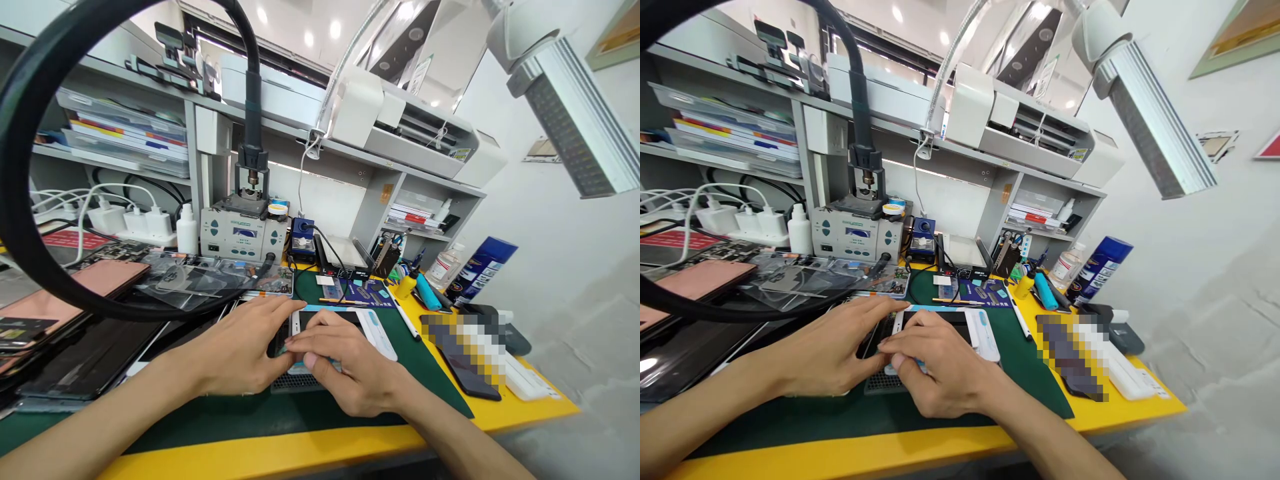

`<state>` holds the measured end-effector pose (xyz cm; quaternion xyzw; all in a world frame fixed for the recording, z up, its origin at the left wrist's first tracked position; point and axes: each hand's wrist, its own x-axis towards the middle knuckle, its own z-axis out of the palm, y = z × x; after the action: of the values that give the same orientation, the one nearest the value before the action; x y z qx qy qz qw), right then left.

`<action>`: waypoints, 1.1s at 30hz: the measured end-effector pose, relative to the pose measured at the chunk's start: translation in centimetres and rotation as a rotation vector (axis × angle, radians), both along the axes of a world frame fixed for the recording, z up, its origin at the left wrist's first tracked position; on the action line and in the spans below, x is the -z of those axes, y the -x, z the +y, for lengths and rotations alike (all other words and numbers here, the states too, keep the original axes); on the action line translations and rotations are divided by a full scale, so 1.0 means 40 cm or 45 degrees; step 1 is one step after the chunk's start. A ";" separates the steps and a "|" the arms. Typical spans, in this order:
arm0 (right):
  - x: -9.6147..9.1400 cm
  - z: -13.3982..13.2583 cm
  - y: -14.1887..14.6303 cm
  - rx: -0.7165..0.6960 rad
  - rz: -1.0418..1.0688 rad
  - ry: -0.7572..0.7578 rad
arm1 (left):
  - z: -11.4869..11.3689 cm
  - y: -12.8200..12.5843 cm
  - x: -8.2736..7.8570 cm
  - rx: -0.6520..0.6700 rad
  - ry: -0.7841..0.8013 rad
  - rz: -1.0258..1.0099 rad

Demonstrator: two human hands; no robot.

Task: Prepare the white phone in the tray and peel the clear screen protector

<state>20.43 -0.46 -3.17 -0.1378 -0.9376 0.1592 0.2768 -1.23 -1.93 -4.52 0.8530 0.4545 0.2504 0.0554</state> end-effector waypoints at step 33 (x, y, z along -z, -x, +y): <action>-0.010 0.022 -0.021 0.236 -0.210 -0.018 | -0.004 0.001 -0.006 -0.012 0.045 0.081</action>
<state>21.25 0.40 -2.75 -0.2344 -0.9415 0.1144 0.2133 -1.27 -2.10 -4.29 0.8573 0.4644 0.2154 0.0549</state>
